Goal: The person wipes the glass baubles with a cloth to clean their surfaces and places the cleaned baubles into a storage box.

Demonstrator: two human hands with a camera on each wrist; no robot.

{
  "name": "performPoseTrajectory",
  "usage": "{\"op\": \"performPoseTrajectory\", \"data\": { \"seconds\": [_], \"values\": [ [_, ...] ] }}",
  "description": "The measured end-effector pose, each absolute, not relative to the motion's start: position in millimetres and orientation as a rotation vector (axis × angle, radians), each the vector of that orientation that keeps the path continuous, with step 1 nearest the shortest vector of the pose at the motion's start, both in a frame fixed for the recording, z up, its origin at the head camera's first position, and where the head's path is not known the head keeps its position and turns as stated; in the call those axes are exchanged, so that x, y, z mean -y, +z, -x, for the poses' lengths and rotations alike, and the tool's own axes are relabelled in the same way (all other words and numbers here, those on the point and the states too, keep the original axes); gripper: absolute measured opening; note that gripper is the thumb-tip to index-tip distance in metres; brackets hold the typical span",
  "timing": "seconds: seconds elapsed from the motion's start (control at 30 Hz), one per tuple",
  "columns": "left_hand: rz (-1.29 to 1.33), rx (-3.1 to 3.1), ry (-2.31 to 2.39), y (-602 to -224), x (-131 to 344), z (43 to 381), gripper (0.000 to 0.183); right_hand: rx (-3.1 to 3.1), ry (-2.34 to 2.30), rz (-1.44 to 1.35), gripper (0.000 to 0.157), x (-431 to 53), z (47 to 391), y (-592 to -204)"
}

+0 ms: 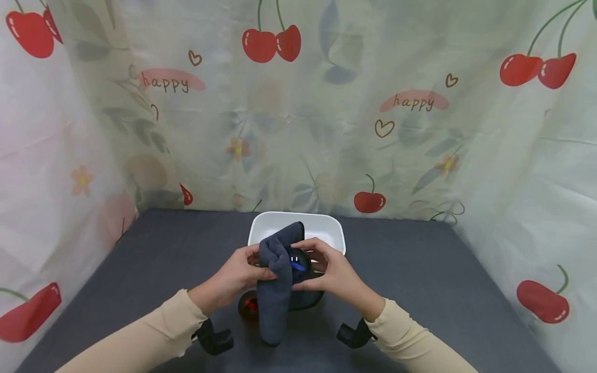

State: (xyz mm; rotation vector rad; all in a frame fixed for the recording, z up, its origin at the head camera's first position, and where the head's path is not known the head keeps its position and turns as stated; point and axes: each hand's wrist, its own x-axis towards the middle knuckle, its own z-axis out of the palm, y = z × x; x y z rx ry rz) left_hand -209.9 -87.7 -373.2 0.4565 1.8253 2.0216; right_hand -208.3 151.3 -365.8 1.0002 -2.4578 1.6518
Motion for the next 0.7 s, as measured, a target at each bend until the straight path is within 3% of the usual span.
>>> {"op": "performPoseTrajectory", "data": {
  "seconds": [0.27, 0.53, 0.7],
  "values": [
    [-0.497, -2.019, 1.971, -375.1, 86.0, 209.2, 0.053, 2.47, 0.921, -1.003, 0.066, -146.5, 203.4, -366.4],
    [-0.476, -1.883, 1.999, -375.8, 87.9, 208.5, 0.057, 2.405, 1.67, -0.999, 0.066, -151.8, 207.3, -371.5],
    [-0.489, -1.943, 2.015, -371.8, 87.9, 209.1, 0.054, 2.39, 1.204, -1.038, 0.068, -149.4, 209.0, -365.9]
  ]
}}
